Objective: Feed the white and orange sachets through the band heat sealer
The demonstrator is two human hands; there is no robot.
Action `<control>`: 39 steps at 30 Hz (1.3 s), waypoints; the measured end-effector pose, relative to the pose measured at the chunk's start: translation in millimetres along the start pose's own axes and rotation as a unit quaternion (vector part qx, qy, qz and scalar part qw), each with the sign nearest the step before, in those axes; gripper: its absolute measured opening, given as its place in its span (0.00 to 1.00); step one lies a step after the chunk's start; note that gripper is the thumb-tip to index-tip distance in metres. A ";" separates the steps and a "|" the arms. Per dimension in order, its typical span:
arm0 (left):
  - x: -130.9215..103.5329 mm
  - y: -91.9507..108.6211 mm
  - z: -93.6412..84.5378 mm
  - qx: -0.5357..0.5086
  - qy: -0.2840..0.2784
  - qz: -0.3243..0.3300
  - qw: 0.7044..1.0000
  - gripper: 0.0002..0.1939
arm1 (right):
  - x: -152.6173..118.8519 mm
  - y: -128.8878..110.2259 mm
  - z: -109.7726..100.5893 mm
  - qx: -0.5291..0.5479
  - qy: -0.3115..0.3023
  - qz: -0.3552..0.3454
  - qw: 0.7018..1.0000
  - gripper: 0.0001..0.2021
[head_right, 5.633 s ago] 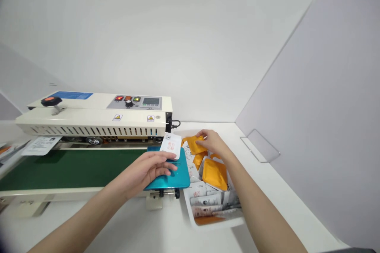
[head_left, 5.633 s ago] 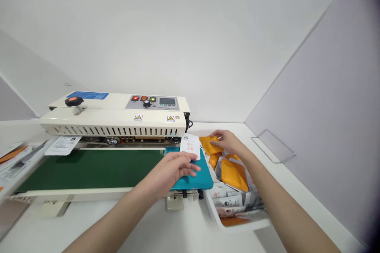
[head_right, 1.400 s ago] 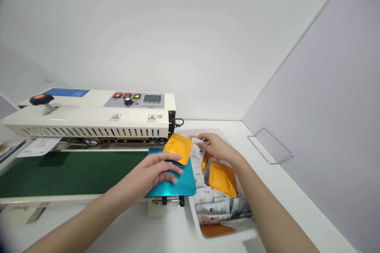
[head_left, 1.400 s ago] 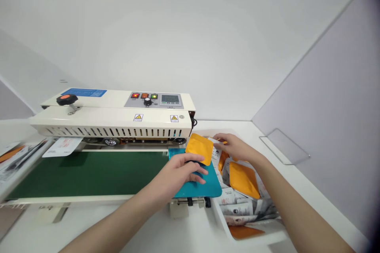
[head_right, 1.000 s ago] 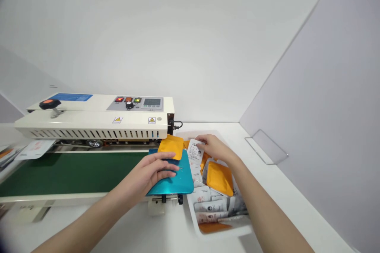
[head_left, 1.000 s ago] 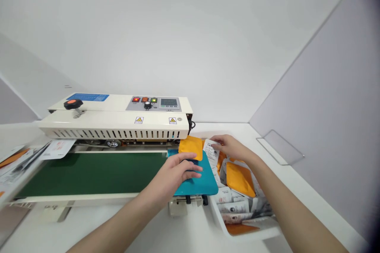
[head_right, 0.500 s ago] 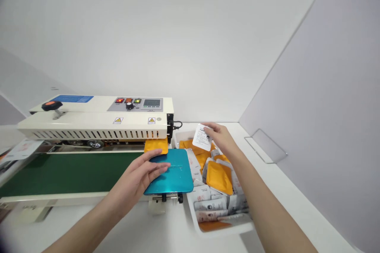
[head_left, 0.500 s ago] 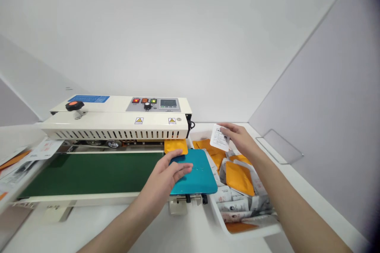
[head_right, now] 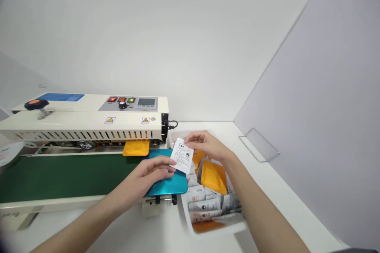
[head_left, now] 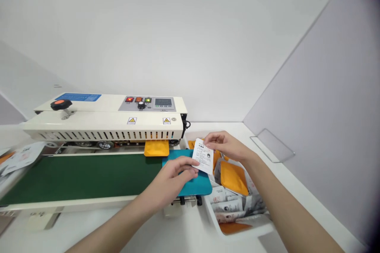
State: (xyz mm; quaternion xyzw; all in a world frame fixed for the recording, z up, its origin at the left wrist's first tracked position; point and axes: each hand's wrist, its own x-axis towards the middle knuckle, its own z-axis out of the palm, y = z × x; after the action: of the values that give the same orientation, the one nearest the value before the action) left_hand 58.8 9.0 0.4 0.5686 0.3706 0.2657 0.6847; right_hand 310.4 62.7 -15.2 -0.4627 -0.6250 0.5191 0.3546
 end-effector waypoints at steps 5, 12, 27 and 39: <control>-0.3 2.7 -1.5 -0.026 -0.005 -0.023 0.999 0.13 | 2.0 2.6 0.2 -0.006 -0.004 0.021 1.000 0.12; 1.3 -0.4 -3.1 -0.069 -0.009 -0.045 0.997 0.13 | -1.5 -0.8 1.1 -0.011 -0.052 0.010 0.999 0.14; 11.7 -19.5 -4.6 -0.176 0.017 -0.021 0.984 0.13 | 7.4 26.3 -1.0 -0.209 -0.035 0.035 0.977 0.17; 10.3 -17.3 -4.4 -0.196 0.016 -0.026 0.980 0.13 | 4.7 25.6 0.8 -0.130 -0.151 0.046 0.979 0.17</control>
State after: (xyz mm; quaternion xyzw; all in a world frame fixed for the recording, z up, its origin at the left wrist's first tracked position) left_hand 60.3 15.9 -18.9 0.4095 0.3368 0.3243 0.7834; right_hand 313.5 67.8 -40.6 -0.4497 -0.7112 0.5133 0.1688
